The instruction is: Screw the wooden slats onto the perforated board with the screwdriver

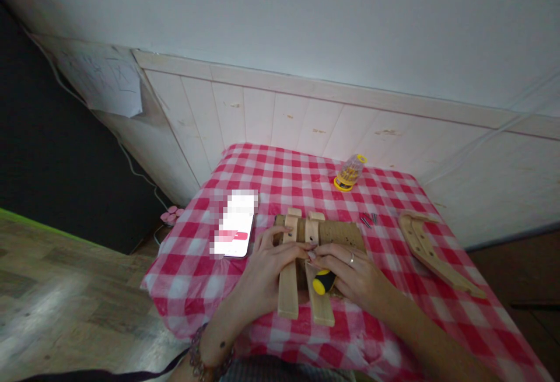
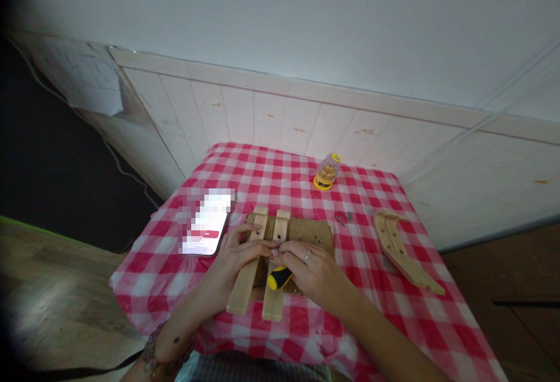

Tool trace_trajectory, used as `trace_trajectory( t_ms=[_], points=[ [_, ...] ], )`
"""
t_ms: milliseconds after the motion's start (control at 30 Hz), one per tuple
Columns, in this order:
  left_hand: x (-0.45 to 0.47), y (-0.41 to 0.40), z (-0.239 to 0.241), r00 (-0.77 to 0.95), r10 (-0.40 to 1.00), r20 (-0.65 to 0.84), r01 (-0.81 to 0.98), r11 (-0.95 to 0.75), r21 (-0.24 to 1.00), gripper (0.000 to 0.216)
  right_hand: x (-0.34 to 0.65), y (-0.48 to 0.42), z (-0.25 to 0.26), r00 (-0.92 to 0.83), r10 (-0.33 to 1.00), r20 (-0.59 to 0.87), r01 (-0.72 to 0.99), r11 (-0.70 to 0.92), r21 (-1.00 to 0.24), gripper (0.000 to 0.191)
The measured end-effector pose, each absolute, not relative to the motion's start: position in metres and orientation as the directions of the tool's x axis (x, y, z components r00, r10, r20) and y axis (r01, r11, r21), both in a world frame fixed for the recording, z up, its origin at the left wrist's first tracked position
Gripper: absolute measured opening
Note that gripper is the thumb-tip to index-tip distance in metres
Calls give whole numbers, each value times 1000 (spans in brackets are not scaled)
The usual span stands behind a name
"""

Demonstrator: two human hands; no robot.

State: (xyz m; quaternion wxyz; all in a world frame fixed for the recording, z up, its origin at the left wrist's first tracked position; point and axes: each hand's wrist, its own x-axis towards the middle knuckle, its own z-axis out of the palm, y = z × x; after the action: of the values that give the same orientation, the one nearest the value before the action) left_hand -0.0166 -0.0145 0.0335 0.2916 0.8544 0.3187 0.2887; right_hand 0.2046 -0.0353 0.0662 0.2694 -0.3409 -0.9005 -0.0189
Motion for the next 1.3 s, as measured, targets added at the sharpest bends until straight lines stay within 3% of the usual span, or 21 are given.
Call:
trace_trajectory(
  t_ms=[200, 667, 867, 1000, 1067, 1167, 1300],
  points=[
    [-17, -14, 28, 632, 711, 307, 370, -626, 686, 44, 200, -32, 70, -615, 555, 560, 597, 792, -129, 47],
    [-17, -14, 30, 617, 703, 353, 349, -647, 678, 36, 211, -36, 63, -595, 585, 552, 566, 792, -229, 31],
    [-17, -15, 30, 612, 714, 339, 357, -632, 688, 43, 218, -39, 59, -549, 657, 517, 550, 750, -368, 43],
    [-18, -14, 31, 614, 726, 309, 360, -606, 709, 47, 216, -43, 75, -363, 767, 530, 513, 639, -573, 42],
    [-19, -14, 31, 623, 724, 297, 342, -593, 729, 50, 211, -45, 89, -205, 823, 529, 399, 564, -723, 36],
    [-19, -13, 32, 640, 708, 299, 303, -591, 748, 54, 201, -44, 109, -55, 889, 455, 32, 457, -889, 34],
    [-19, -13, 34, 627, 720, 296, 310, -580, 753, 57, 180, -38, 123, -55, 936, 347, -302, 316, -899, 39]
  ],
)
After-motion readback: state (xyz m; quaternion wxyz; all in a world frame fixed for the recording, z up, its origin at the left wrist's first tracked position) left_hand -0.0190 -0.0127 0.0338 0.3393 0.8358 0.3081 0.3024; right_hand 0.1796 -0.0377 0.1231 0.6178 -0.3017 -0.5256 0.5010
